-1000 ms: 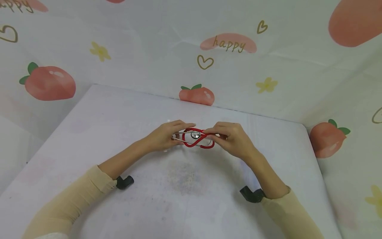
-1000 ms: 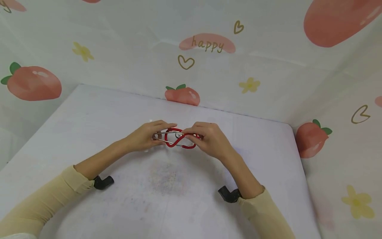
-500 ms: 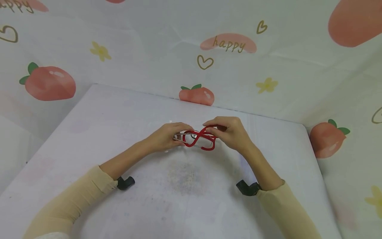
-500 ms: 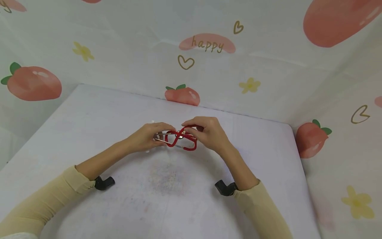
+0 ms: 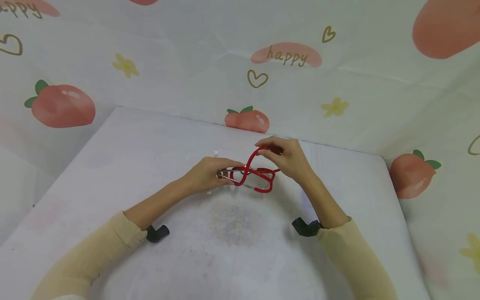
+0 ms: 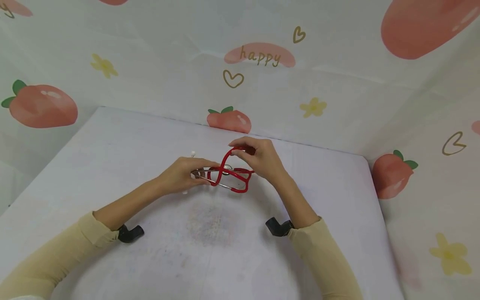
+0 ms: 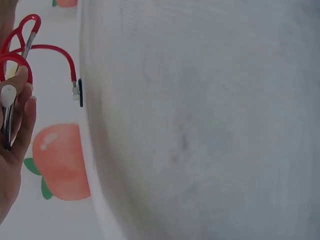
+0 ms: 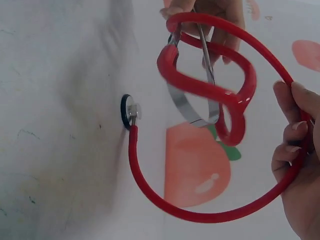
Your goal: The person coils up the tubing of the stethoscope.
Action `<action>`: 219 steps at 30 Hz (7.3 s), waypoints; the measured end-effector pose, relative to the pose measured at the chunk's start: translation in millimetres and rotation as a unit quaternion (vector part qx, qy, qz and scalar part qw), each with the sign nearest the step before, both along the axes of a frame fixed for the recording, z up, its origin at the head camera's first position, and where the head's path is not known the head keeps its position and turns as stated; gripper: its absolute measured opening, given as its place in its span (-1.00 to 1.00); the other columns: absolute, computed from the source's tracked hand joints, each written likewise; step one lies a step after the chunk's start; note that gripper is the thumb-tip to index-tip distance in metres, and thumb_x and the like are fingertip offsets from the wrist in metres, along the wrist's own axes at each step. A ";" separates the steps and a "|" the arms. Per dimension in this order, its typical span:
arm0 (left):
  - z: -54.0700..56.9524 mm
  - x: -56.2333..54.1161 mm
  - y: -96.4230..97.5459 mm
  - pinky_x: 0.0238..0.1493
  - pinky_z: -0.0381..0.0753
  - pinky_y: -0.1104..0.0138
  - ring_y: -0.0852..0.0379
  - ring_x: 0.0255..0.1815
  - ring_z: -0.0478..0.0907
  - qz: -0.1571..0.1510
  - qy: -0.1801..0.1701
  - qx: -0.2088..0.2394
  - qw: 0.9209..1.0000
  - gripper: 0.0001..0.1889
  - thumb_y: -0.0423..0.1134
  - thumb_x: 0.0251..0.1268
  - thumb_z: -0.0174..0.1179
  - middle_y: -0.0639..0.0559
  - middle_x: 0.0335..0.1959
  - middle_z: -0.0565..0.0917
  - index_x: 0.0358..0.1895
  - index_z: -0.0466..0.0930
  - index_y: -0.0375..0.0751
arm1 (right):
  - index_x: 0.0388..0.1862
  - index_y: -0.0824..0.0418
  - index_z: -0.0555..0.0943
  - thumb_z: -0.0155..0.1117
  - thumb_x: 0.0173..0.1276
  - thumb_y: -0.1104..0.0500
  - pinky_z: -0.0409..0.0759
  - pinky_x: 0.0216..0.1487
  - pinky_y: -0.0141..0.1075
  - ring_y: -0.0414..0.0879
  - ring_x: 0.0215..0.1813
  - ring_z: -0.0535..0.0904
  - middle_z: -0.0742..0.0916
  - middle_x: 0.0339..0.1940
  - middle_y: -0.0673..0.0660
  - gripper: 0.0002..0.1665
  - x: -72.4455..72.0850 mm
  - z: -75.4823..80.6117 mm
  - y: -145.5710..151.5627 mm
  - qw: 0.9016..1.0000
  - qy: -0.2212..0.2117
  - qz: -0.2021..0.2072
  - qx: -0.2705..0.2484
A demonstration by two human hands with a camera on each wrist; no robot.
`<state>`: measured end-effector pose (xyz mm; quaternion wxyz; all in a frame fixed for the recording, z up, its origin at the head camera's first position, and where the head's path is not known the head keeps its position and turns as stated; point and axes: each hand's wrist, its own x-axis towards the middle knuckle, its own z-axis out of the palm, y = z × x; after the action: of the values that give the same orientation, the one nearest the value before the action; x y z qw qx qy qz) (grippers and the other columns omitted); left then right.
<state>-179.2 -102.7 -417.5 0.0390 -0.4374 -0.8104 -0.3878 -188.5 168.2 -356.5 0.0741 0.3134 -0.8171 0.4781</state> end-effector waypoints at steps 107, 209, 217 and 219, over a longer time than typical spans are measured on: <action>8.9 -8.2 -12.1 -0.33 0.71 0.36 0.17 -0.43 0.68 0.115 -0.048 0.163 0.979 -0.32 -0.50 0.06 0.45 -0.03 0.03 0.66 0.33 0.53 -0.11 | 0.28 0.12 0.61 0.37 0.37 0.17 0.37 -0.50 -0.39 -0.23 -0.51 0.36 0.65 -0.50 -0.09 -0.51 50.1 -78.6 5.2 0.971 -0.108 -0.039 0.210; 2.7 2.0 -5.7 -0.29 0.70 0.34 0.20 -0.33 0.71 0.088 -0.121 0.031 0.988 -0.35 -0.40 0.11 0.46 0.08 0.18 0.62 0.31 0.51 0.03 | -0.06 0.20 0.76 0.39 0.29 0.35 0.64 -0.32 -0.34 -0.09 -0.34 0.61 0.77 -0.25 -0.02 -0.76 39.0 1.3 -5.7 0.991 -0.086 0.101 0.008; 1.8 2.7 -6.1 -0.30 0.70 0.33 0.27 -0.36 0.69 0.046 -0.141 0.025 0.989 -0.37 -0.39 0.10 0.47 0.13 0.13 0.62 0.28 0.52 0.01 | -0.04 0.26 0.74 0.35 0.33 0.37 0.70 -0.23 -0.29 -0.02 -0.26 0.68 0.78 -0.24 0.07 -0.77 29.1 1.4 -3.1 0.992 -0.083 0.092 -0.016; 1.6 3.2 -5.9 -0.30 0.70 0.33 0.27 -0.37 0.69 0.038 -0.140 0.024 0.989 -0.37 -0.39 0.09 0.48 0.15 0.12 0.62 0.28 0.53 0.02 | -0.04 0.27 0.73 0.34 0.33 0.37 0.69 -0.23 -0.31 0.01 -0.27 0.68 0.77 -0.25 0.08 -0.77 26.8 0.4 -2.2 0.992 -0.082 0.089 -0.020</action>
<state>-176.0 -108.6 -416.0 -0.0497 -0.3472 -0.8143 -0.4624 -161.7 166.0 -356.1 -0.0302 0.3430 -0.7794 0.5235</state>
